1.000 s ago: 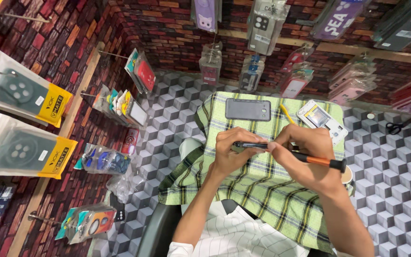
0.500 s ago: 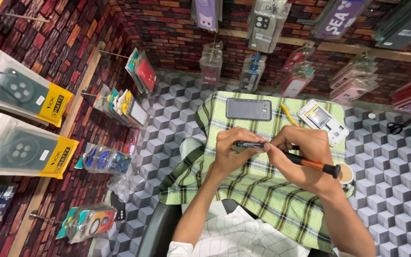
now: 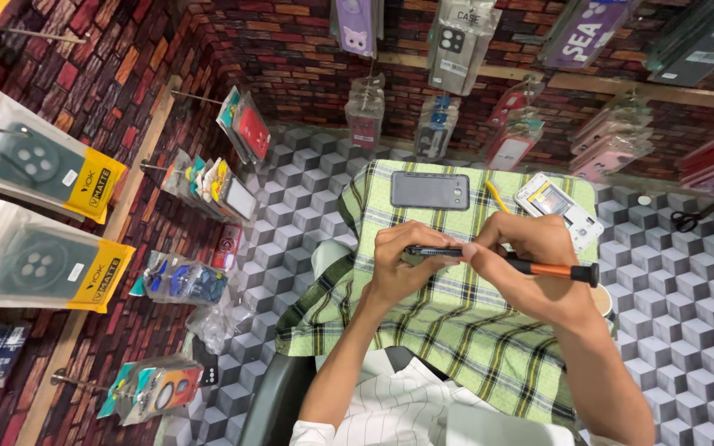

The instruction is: The person disassembles a smartphone, removes the back cover, and detaches the motherboard using a screwdriver and a prying tool. The person then uses a soldering iron on the motherboard.

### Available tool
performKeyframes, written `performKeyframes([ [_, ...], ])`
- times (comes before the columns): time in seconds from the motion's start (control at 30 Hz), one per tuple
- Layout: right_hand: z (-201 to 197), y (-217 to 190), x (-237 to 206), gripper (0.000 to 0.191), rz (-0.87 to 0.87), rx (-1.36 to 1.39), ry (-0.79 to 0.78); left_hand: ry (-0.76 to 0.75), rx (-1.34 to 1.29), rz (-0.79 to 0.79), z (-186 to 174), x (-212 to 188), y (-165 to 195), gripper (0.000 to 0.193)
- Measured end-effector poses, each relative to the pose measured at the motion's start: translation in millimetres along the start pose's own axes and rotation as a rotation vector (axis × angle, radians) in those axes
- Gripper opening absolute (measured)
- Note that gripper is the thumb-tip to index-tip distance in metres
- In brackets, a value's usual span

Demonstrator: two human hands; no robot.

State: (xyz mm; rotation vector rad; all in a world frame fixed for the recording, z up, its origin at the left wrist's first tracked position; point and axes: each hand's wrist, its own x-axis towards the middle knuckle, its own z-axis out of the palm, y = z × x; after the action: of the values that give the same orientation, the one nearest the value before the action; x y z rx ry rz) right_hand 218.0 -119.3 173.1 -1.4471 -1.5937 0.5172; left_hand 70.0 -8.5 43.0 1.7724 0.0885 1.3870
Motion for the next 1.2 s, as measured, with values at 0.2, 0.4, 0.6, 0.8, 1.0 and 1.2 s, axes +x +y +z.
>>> performKeyframes([
  [0.2, 3.8, -1.0, 0.7, 0.02, -0.022, -0.077, 0.024, 0.007, 0.008, -0.03, 0.5, -1.3, -0.7, 0.023],
  [0.4, 4.3, -4.6, 1.0, 0.019, -0.081, -0.06, 0.018, -0.009, -0.012, -0.003, -1.8, -1.2, -1.7, 0.023],
  [0.6, 6.3, -4.9, 0.3, 0.018, -0.072, -0.074, 0.022, -0.011, -0.017, -0.016, -2.6, -1.5, -0.4, 0.022],
  [0.8, 4.5, -1.5, 3.0, 0.018, -0.075, -0.03, 0.0, -0.021, -0.047, -0.016, -4.4, -1.1, -2.2, 0.02],
  [1.0, 9.0, -1.9, 1.7, 0.017, -0.113, -0.082, 0.052, -0.011, -0.024, -0.029, -2.8, -2.4, -4.7, 0.023],
  [1.2, 11.5, -2.9, 1.8, 0.016, -0.124, -0.082, 0.046, -0.013, -0.024, -0.027, -2.0, -3.2, -4.4, 0.02],
])
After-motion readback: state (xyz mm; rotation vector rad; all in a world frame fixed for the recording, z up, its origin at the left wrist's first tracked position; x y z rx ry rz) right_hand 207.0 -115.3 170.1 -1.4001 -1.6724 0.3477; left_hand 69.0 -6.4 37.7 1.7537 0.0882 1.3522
